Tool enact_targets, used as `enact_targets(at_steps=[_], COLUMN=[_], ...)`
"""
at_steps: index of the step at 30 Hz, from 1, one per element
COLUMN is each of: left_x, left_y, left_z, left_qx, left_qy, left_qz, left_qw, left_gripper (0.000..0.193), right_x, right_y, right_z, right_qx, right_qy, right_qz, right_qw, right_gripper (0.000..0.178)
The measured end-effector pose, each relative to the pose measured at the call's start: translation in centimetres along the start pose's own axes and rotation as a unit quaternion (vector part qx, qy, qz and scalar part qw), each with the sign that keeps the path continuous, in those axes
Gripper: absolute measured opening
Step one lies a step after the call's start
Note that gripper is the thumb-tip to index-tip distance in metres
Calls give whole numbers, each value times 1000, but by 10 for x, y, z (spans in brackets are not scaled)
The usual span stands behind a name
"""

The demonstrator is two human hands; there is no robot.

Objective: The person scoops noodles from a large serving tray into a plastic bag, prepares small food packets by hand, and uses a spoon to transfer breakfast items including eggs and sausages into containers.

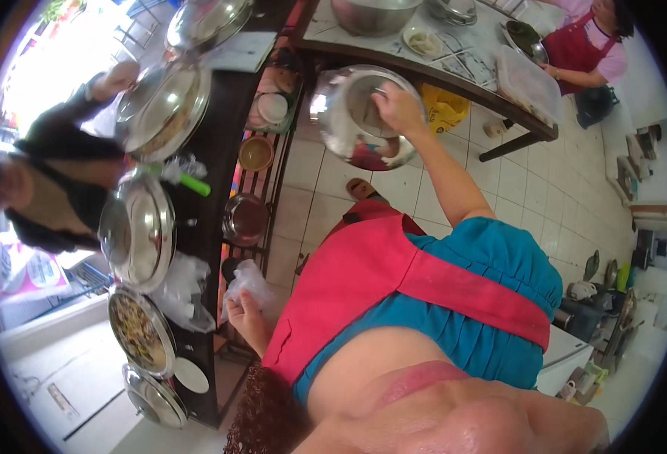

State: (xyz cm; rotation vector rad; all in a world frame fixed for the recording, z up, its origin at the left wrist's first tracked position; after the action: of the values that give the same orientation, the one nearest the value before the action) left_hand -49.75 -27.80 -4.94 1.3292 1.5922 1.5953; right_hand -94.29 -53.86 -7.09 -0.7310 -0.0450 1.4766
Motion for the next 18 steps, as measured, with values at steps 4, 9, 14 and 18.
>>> enact_targets(at_steps=[4, 9, 14, 18], left_x=[-40, -94, -120, -131], left_y=[-10, -29, -41, -44], left_z=[-108, -229, -303, -335], left_qx=[-32, -90, -125, -176], left_qy=[-47, -140, -192, -207], left_qz=[60, 84, 104, 148], left_qw=[997, 982, 968, 951], left_gripper=[20, 18, 12, 10], right_x=[-24, -69, -131, -172], right_y=[141, 265, 409, 485], right_z=[10, 83, 116, 111], right_qx=[107, 253, 292, 323], right_qy=[34, 76, 45, -41], right_qz=[-81, -212, -259, -246], right_qw=[990, 941, 919, 913], right_gripper=[22, 20, 21, 22])
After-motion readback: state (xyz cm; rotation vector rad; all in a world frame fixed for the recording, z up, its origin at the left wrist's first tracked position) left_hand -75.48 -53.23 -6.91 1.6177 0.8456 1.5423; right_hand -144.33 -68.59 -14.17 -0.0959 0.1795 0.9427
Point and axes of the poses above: each hand's wrist, its own x-axis away from the middle knuckle, its own z-axis out of the back of the hand, y = z × x, the point moved 1 cm from there along -x, towards the middle knuckle, and after that the axes turned 1 degree about x, right-handed, at the moved point
